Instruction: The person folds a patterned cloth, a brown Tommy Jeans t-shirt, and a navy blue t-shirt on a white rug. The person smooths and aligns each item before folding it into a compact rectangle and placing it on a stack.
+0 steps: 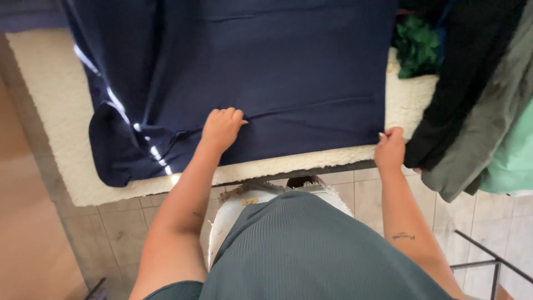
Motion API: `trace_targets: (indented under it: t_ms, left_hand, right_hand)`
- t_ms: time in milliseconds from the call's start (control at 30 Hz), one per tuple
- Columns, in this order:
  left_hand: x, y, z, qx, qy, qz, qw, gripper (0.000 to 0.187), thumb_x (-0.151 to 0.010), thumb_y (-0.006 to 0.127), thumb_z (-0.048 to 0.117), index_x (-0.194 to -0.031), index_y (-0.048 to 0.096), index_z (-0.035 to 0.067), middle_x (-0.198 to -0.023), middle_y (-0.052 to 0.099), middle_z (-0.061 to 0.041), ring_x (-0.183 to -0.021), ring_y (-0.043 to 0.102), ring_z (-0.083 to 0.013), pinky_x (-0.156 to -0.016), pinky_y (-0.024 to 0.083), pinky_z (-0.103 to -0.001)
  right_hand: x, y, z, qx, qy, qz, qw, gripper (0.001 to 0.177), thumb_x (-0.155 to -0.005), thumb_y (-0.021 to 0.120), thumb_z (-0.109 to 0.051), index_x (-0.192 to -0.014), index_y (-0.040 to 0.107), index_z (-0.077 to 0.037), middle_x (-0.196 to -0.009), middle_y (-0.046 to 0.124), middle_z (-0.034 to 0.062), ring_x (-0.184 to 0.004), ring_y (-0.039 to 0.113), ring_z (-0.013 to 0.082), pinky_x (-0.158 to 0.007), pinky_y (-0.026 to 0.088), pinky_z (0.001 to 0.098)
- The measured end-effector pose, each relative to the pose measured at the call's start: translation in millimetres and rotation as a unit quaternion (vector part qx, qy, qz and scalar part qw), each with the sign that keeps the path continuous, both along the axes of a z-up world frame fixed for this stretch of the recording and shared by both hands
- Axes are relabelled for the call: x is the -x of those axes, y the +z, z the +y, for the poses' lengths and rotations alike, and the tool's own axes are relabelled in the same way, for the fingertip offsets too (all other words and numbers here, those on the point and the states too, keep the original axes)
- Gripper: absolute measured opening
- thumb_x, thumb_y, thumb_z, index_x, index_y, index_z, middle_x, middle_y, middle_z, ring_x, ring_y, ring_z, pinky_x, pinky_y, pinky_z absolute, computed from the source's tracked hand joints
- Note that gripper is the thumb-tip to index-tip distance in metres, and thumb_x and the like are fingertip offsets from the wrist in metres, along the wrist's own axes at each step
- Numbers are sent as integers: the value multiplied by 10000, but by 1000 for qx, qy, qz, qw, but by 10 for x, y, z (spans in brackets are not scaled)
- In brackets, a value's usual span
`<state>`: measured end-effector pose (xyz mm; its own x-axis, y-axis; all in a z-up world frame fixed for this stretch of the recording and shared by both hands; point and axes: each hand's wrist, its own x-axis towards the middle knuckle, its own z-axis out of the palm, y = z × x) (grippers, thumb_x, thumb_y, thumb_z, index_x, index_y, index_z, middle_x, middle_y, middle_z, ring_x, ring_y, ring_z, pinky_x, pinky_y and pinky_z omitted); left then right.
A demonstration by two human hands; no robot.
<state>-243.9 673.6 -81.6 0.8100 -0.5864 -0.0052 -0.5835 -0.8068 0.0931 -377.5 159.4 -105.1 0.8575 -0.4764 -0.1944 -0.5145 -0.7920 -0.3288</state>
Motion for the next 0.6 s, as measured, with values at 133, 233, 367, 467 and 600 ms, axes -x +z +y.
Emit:
trace_targets:
  t_ms: [133,233,367,467,600]
  left_hand:
    - [-58,-122,580,-19,31,-77,996,303,-1012,566,479,-914,538,193,-757,548,12,-651,633,-190,-721,503,-354]
    - [-72,-120,527,-21,29,-155,987,244,-1011,555,395,-883,550,188,-734,518,-5,-606,566,-205,-660,463,-377]
    - [378,654,-13,-81,-11,-309,947,137,-899,474,41,-873,607,65,-689,548,-75,-571,479,-183,-671,489,-371]
    - [985,-105,30,194,-71,-122,971,364,-983,527,71,-1322,609,-32,-1334,621,-222,-1319,578,-367,-1174,390,-523]
    - [1170,-43,470,185,-7,-91,978,467,-1023,508,140,-1460,525,-25,-1501,531,-220,-1451,465,-347,-1221,312,-542]
  right_hand:
    - [49,-130,-66,45,13,-12,999,173,-1059,657,-128,-1109,493,-106,-886,706,203,-919,693,478,-845,536,528]
    - [93,-257,-98,111,22,-21,993,215,-1039,712,-155,-1097,508,-116,-890,691,181,-920,688,464,-843,547,509]
    - [-122,446,776,255,91,-115,956,344,-838,834,-51,-1036,558,2,-1088,535,221,-1056,502,446,-931,399,517]
    - [-208,-287,1126,263,263,-234,898,209,-1018,603,-75,-1216,631,-15,-1208,622,220,-1207,584,407,-1090,382,508]
    - [-355,129,3196,230,421,-281,831,290,-1038,579,-170,-1278,673,-38,-1272,674,181,-1285,600,352,-1152,397,473]
